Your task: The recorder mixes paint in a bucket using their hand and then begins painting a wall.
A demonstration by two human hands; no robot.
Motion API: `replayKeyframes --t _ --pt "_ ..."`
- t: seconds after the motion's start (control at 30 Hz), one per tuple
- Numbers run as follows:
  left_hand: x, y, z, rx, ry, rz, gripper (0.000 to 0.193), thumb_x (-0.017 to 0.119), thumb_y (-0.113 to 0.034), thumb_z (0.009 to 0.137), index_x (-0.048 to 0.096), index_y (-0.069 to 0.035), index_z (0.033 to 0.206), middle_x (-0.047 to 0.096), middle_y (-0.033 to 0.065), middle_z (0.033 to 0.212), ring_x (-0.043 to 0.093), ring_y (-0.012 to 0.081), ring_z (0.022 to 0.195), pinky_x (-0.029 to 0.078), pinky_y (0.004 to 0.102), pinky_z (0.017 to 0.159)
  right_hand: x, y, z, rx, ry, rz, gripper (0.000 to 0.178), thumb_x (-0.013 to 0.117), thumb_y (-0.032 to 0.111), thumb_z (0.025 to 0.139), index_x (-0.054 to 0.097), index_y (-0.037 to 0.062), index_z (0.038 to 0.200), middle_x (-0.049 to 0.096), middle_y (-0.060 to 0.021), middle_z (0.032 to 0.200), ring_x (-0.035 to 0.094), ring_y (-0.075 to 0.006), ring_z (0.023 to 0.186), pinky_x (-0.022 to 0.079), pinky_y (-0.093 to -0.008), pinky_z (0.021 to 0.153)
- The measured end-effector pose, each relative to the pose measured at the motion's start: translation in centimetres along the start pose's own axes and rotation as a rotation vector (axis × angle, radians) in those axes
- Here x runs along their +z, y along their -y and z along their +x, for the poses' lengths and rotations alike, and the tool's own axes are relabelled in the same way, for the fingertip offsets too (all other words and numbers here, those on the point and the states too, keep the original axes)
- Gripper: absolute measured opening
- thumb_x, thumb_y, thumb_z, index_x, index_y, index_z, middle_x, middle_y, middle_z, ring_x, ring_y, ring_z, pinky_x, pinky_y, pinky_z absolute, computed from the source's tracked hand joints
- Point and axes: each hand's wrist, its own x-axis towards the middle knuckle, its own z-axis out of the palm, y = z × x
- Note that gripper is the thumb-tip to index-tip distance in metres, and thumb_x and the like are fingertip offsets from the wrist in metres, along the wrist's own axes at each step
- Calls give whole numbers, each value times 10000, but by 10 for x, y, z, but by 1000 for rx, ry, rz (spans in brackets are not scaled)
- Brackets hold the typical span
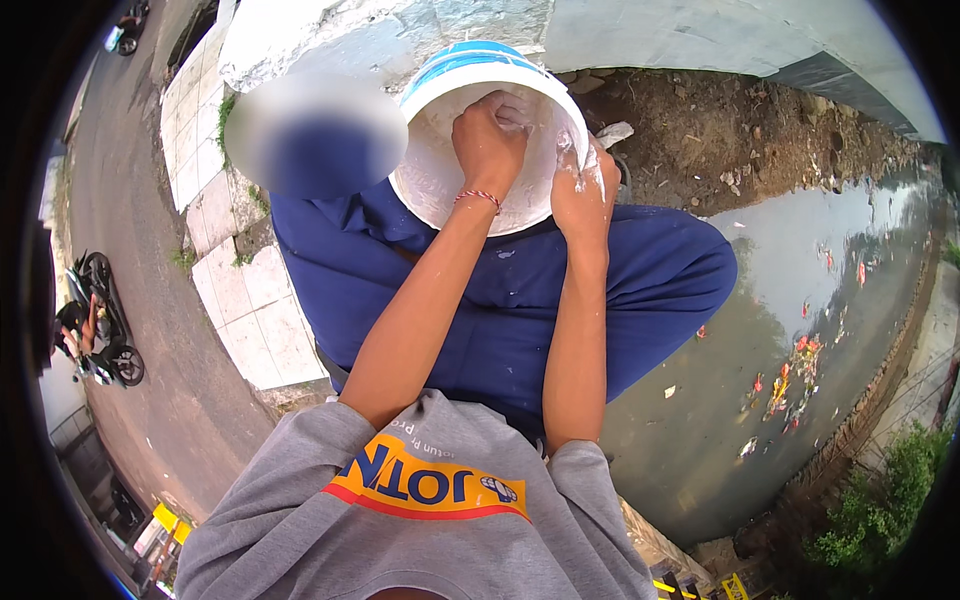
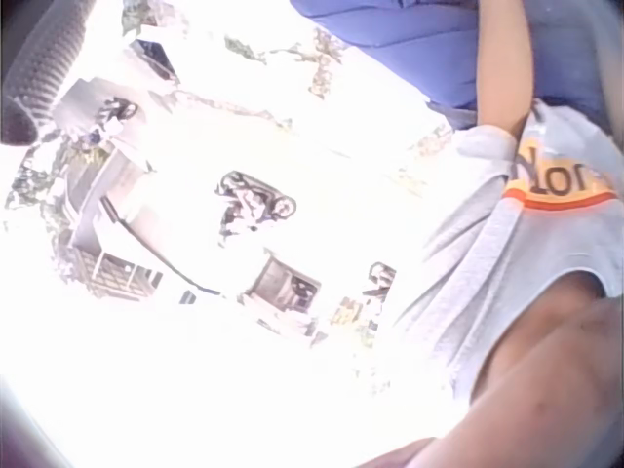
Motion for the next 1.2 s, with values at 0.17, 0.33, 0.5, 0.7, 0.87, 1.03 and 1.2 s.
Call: replayKeyframes --t 0.17,0.33,0.5,0.7,0.87,1.03,1.2 --pt "9 13 3 118 -97 26 252 690 -30 712 718 -50 962 743 87 869 713 244 814 544 339 809 0 4 0 -15 1 9 305 589 221 952 648 -75 1000 639 -115 778 514 -166 710 446 -334 697" --pt "15 7 -2 47 50 142 352 692 -73 709 690 -60 1060 742 93 921 706 276 886 546 370 834 -2 8 0 -14 40 12 256 519 91 904 644 -71 1057 677 -263 903 663 -387 831 492 -393 761" --pt "13 1 0 4 108 129 409 686 -78 723 662 -41 1130 731 121 933 691 317 906 544 405 841 -2 6 -1 -26 30 10 252 513 80 902 641 -74 1053 677 -259 904 664 -373 832 492 -388 766" --pt "15 4 1 -16 90 161 447 669 -55 730 644 -30 1176 717 170 933 680 358 920 545 436 838 1 4 -2 -33 -6 55 285 585 177 937 650 -78 1044 655 -139 847 562 -176 774 460 -334 727" --pt "11 0 -1 -15 136 66 413 659 -44 728 651 -31 1142 706 207 928 678 373 919 545 449 828 -1 14 -4 -48 -25 -43 247 519 81 904 642 -70 1057 678 -262 921 658 -391 838 494 -391 773" --pt "18 3 2 -24 88 130 396 663 -42 730 656 -34 1126 704 208 923 676 376 916 543 450 826 -3 10 -3 18 31 31 320 601 203 939 643 -77 1089 659 -197 960 598 -216 865 466 -352 799" --pt "19 5 2 -28 71 122 390 663 -34 728 660 -31 1119 702 213 930 675 381 916 539 457 824 -2 13 -5 60 -6 14 370 622 252 941 642 -81 1101 655 -201 993 599 -222 888 466 -351 816"
